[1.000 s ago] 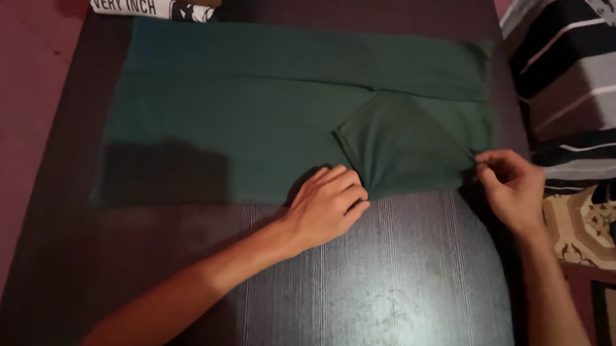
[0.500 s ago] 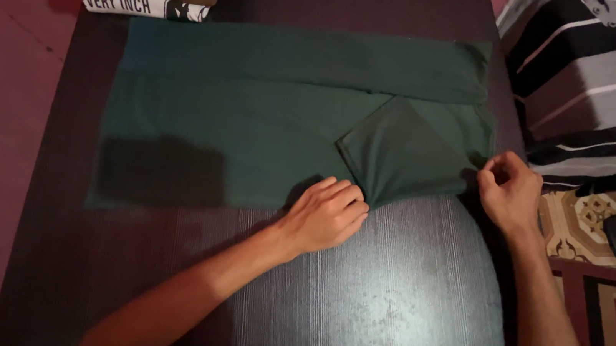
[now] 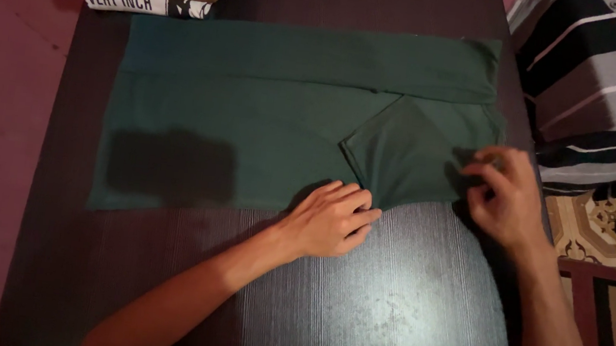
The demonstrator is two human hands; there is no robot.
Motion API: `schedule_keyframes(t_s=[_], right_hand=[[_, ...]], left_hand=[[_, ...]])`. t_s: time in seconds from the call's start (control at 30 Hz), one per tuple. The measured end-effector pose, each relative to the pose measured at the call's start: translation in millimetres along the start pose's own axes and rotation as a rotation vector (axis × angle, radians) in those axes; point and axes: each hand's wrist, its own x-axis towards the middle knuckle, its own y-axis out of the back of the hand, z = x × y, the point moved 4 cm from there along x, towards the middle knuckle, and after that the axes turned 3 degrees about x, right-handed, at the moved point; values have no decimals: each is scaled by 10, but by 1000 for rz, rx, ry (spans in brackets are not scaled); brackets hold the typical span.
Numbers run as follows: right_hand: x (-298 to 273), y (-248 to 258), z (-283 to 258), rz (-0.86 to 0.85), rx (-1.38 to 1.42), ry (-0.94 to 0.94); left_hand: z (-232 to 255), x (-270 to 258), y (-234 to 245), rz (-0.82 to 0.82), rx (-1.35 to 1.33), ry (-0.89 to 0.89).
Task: The person folds a light gray polo shirt and a dark green polo shirt on a dark table. Each shirt is laid flat, sleeves are folded inward, and the body is folded into a compact rectangle. The folded shirts are stacked on a pile of other folded clothes.
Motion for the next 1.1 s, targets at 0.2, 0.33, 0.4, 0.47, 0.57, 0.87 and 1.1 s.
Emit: schedule_keyframes(t_s=[0.2, 0.33, 0.4, 0.47, 0.57, 0.87, 1.1], right_hand=[[-60, 3, -27, -197, 140, -32], [-72, 138, -40, -303, -86, -93], [-108, 160, -94, -313, -17, -28], [-163, 175, -79, -265, -35, 7], [-261, 181, -77, -199, -197, 83], [-216, 235, -242, -148, -346, 58], [-298, 205, -240, -168, -381, 98]], left_hand=[[-48, -140, 74, -220, 76, 31], [-126, -327, 498, -226, 136, 184], [-193, -575, 718, -232, 181, 234], [-346, -858, 959, -249, 277, 327], [-364, -1187, 1509, -96, 501, 392], [-579, -2170, 2162, -68, 660, 735], [-451, -2159, 2172, -24, 718, 652]])
